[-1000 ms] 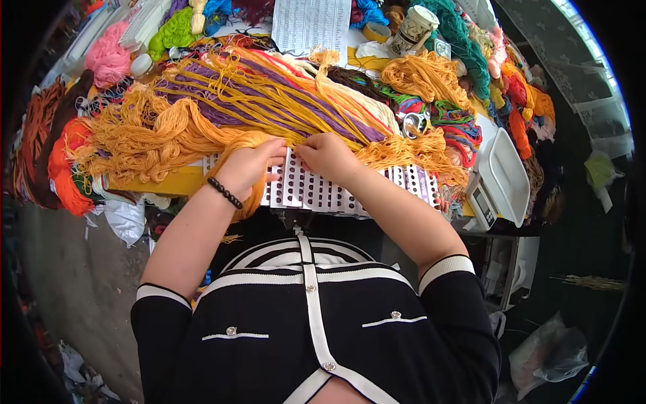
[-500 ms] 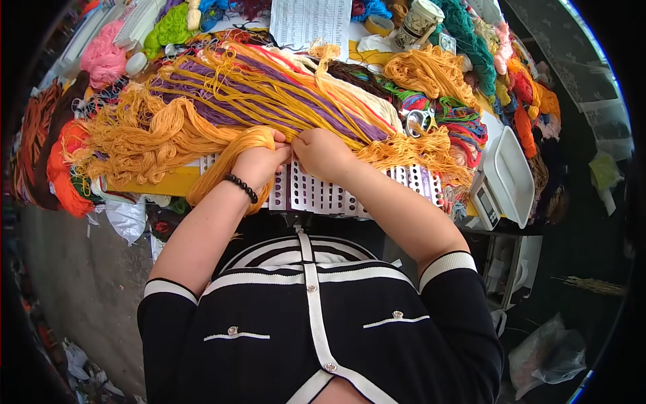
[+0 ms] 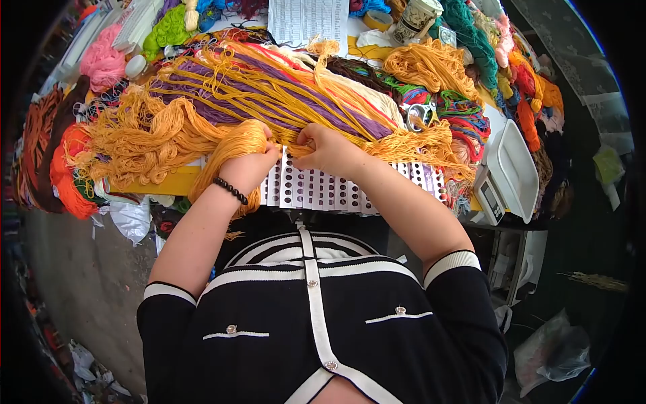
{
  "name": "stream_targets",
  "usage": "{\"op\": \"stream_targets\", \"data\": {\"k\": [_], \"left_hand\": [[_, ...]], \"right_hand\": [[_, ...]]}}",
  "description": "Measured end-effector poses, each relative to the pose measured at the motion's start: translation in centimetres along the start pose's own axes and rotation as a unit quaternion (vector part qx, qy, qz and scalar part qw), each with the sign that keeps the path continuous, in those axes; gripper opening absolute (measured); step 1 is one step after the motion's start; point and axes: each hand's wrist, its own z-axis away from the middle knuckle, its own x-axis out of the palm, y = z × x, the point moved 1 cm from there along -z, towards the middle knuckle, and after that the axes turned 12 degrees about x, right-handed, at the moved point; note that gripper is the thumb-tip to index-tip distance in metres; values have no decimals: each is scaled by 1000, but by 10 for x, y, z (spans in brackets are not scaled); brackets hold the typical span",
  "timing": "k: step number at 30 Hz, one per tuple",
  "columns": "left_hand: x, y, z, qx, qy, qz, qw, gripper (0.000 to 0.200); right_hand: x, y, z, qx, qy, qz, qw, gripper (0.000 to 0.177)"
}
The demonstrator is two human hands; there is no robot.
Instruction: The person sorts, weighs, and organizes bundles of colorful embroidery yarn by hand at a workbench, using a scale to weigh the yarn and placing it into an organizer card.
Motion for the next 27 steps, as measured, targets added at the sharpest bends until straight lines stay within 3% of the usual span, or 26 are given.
{"op": "stream_targets", "data": {"k": [1,2,3,4,5,7,8,9,10,11,12,13,14,15,16,17,19,21,22,24,25,27], "left_hand": [[0,0,0,1,0,-1,1000,21],[-2,1,0,-55,11,152,987,18],[-6,3,-1,-110,22,299,948,16],[-13,6,1,-106,50,468,876,13],[-17,15,3,-104,48,466,878,13],[-21,30,5,-118,108,604,781,11],[-17,25,3,-135,111,604,778,14],[-13,16,2,-132,109,603,779,14],[-10,5,1,-119,71,615,776,18],[-12,8,-1,-106,32,627,771,23],[-9,11,2,-134,23,567,812,33],[-4,17,3,-135,20,568,811,33],[1,23,5,-118,6,480,869,37],[3,26,5,-98,-7,387,917,41],[15,17,4,-18,-22,389,921,46],[19,14,3,-19,-23,390,920,46],[24,11,4,90,-91,239,962,47],[12,15,5,66,-105,245,962,48],[7,11,5,8,-84,324,942,46],[-10,3,9,-90,-6,496,863,41],[-25,1,12,-110,39,500,858,40],[-61,-8,23,-79,87,560,820,42]], "right_hand": [[0,2,-1,-7,4,1,1000,43],[0,4,-2,-8,5,0,1000,43],[0,6,-4,-4,1,-9,1000,39],[0,8,-7,-1,-2,-18,1000,36],[1,10,-9,-3,1,-21,1000,36],[4,14,-14,24,-68,-133,989,25],[6,14,-13,22,-66,-134,988,25],[8,13,-11,23,-70,-226,971,20],[9,13,-10,24,-74,-316,945,16],[7,13,-11,23,-71,-318,945,16],[7,13,-11,22,-102,-332,938,15],[7,13,-10,23,-133,-346,928,15],[8,10,-9,40,-110,-343,932,14],[5,7,-6,42,-108,-345,931,14],[1,3,-2,83,-112,-319,937,14],[-3,0,2,123,-116,-292,941,15],[-7,-3,6,126,-137,-268,945,21],[-8,-8,9,130,-127,-255,950,13],[-7,0,1,132,-123,-246,952,14],[-2,6,-5,129,-118,-282,943,15],[0,8,-6,126,-108,-320,933,17],[-5,-2,3,173,-87,-273,942,18]]}}
